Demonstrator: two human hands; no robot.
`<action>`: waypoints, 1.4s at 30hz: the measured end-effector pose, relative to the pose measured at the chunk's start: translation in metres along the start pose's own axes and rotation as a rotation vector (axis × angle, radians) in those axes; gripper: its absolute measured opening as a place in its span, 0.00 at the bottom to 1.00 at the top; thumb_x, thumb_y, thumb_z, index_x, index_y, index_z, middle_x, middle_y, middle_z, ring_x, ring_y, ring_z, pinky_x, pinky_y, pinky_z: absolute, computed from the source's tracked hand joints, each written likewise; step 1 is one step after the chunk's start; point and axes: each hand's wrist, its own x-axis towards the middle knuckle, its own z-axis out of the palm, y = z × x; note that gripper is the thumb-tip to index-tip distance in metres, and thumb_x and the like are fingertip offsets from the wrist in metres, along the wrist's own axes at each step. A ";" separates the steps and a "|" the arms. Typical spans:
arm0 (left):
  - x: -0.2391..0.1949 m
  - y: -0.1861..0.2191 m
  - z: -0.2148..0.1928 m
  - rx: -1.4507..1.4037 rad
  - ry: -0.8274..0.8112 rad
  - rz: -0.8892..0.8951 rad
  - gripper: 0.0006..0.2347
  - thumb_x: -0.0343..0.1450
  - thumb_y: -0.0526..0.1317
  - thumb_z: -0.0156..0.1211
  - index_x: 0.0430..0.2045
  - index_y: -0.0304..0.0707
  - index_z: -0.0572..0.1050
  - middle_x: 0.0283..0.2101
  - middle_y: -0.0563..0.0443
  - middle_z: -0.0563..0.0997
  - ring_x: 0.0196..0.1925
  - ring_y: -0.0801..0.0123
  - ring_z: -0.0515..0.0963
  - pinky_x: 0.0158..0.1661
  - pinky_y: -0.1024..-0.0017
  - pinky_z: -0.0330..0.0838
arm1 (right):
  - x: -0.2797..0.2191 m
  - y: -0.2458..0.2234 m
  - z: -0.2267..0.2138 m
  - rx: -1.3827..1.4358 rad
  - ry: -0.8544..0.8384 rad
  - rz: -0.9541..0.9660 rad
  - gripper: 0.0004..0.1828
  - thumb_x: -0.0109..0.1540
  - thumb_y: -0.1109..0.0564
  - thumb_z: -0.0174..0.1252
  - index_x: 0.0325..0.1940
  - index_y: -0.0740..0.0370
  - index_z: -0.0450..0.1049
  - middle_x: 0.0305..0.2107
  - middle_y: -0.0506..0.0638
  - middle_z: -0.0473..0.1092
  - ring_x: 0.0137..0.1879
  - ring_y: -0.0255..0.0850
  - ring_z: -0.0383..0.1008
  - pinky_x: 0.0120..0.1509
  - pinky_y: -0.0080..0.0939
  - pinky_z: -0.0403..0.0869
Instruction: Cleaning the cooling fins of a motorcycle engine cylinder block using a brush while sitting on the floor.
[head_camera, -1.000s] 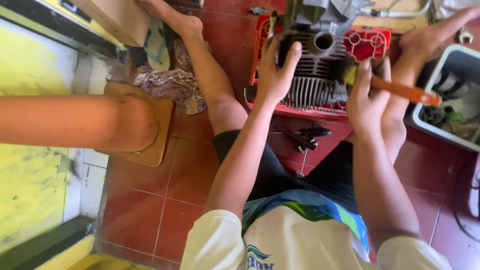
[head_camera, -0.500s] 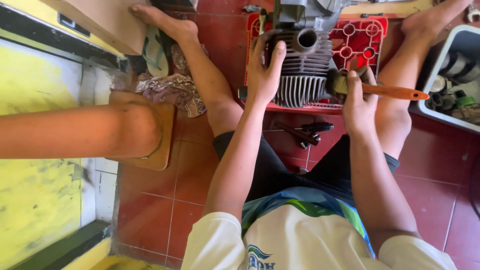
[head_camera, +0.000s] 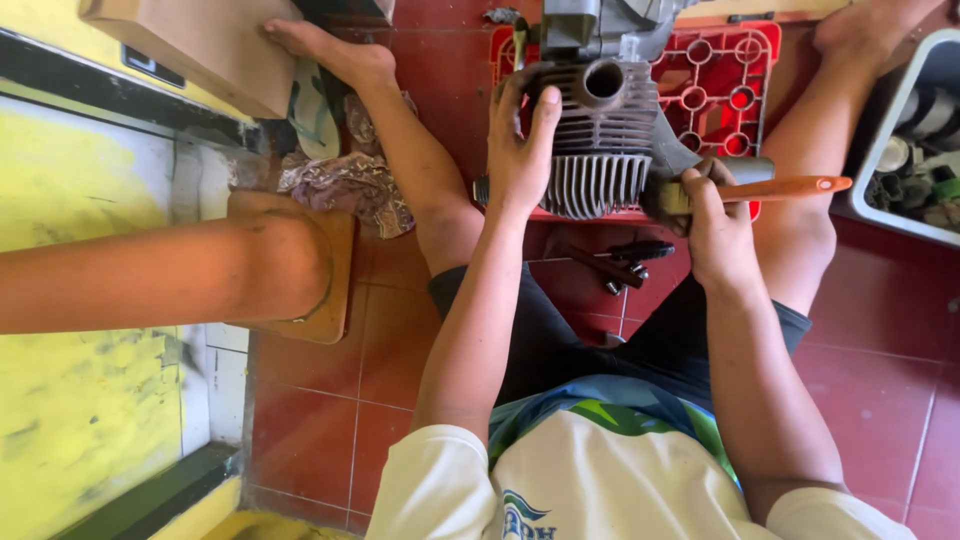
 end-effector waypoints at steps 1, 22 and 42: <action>0.000 -0.002 0.001 -0.008 0.001 0.039 0.27 0.74 0.66 0.45 0.55 0.45 0.71 0.54 0.46 0.75 0.59 0.55 0.75 0.59 0.56 0.69 | -0.003 0.000 -0.004 0.116 -0.017 0.037 0.05 0.72 0.54 0.48 0.44 0.55 0.65 0.30 0.43 0.64 0.31 0.27 0.59 0.35 0.25 0.62; 0.000 0.003 0.000 -0.012 0.024 0.029 0.26 0.74 0.64 0.46 0.55 0.45 0.71 0.54 0.44 0.75 0.57 0.55 0.77 0.57 0.56 0.70 | -0.003 0.042 0.017 0.302 0.181 0.191 0.08 0.69 0.50 0.50 0.45 0.55 0.67 0.26 0.44 0.63 0.27 0.30 0.60 0.30 0.29 0.62; 0.002 -0.007 0.007 -0.086 0.010 0.080 0.26 0.75 0.63 0.48 0.55 0.41 0.71 0.55 0.43 0.73 0.57 0.56 0.76 0.58 0.58 0.71 | -0.030 0.049 0.045 0.450 0.343 0.137 0.09 0.70 0.49 0.51 0.46 0.56 0.65 0.26 0.44 0.61 0.25 0.30 0.59 0.29 0.29 0.62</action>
